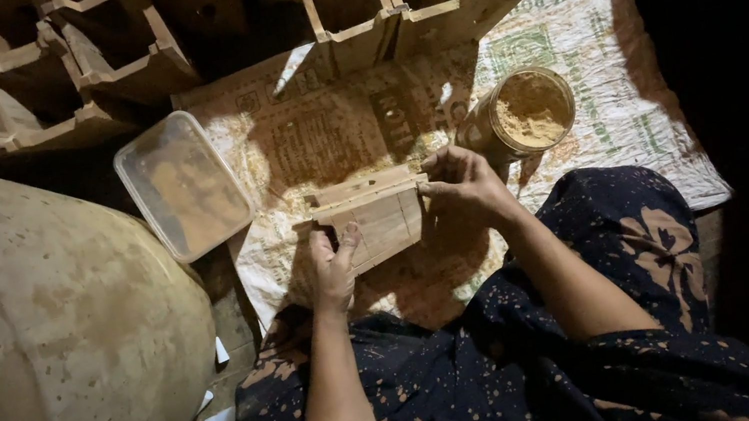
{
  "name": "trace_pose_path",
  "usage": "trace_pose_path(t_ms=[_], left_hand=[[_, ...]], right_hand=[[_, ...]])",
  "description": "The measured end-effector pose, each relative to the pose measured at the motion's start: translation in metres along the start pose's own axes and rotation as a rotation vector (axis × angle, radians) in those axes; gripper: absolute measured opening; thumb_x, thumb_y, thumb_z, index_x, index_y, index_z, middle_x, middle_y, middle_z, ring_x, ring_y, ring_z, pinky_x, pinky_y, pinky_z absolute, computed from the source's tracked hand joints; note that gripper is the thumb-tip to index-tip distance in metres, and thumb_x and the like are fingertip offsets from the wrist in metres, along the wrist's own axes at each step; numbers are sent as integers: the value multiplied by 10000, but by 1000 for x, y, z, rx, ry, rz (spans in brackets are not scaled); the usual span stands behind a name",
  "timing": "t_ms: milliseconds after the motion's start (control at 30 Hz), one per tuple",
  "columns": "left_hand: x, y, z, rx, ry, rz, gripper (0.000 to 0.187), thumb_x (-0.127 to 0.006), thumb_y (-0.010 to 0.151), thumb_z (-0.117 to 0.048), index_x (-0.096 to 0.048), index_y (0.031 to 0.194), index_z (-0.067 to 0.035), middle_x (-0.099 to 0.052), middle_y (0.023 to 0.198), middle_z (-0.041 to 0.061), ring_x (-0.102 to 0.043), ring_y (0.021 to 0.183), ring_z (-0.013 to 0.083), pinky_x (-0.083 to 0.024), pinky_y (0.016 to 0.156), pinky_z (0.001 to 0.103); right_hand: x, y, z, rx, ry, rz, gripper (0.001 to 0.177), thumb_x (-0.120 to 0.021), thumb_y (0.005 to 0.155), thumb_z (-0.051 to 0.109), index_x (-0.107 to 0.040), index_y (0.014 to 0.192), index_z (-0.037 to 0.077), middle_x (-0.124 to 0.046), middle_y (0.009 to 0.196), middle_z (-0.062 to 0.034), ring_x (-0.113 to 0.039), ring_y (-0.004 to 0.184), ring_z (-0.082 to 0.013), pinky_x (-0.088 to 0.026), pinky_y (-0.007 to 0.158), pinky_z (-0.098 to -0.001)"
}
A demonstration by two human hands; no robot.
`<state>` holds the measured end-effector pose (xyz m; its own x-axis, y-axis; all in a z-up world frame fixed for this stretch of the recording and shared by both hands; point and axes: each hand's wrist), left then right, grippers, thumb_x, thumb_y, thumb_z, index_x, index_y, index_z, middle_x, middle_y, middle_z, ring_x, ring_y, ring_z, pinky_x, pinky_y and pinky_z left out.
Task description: Refining and smoothing the surfaces of rectangular clay blocks using hands and a small applicator tool.
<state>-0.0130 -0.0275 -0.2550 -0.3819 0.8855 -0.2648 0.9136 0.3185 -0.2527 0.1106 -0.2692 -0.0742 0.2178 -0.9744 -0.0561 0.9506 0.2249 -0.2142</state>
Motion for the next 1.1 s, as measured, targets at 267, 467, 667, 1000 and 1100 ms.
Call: trace_pose_path(t_ms=[267, 467, 667, 1000, 1100], left_hand=[[-13, -10, -46, 33, 2, 27, 607, -766, 976, -176, -540, 1528, -64, -600, 1482, 134, -488, 1409, 251, -365, 1188, 587], [-25, -14, -78, 23, 27, 12, 554, -769, 974, -170, -580, 1474, -21, -623, 1444, 187, -512, 1395, 287, -383, 1179, 597], [-21, -12, -62, 52, -5, -14, 569, -766, 972, -157, -554, 1473, 9, -585, 1441, 213, -479, 1391, 277, -382, 1169, 621], [0, 1, -14, 25, 77, 18, 541, -830, 948, -227, -610, 1383, 9, -613, 1399, 216, -507, 1379, 269, -384, 1186, 580], [-9, 0, -34, 13, 99, 40, 500, -790, 982, -211, -613, 1400, -3, -641, 1388, 197, -551, 1360, 298, -423, 1158, 570]], right_hand=[[-3, -1, 16, 10, -16, 69, 306, -850, 845, -56, -724, 1124, -75, -753, 832, -136, -717, 735, -149, -596, 688, -273], [4, 7, 15, 67, -176, 75, 330, -893, 814, -8, -775, 1122, -22, -762, 809, -105, -699, 730, -121, -573, 667, -263], [8, 3, 12, 73, -191, 87, 274, -853, 892, 28, -774, 1147, -30, -791, 910, -152, -745, 822, -162, -610, 774, -297], [1, 7, 22, 136, -328, 174, 359, -925, 784, 53, -805, 1119, 5, -783, 885, -123, -718, 836, -165, -598, 779, -318], [4, 5, 19, 147, -347, 148, 323, -932, 814, 97, -811, 1099, 6, -787, 870, -142, -727, 801, -177, -600, 752, -340]])
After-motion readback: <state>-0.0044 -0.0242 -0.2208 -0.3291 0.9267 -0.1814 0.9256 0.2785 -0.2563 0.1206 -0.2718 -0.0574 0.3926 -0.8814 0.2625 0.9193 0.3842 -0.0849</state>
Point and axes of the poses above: each hand's wrist, its own y-axis towards the middle knuckle, its own x-axis out of the back of the hand, z = x × y
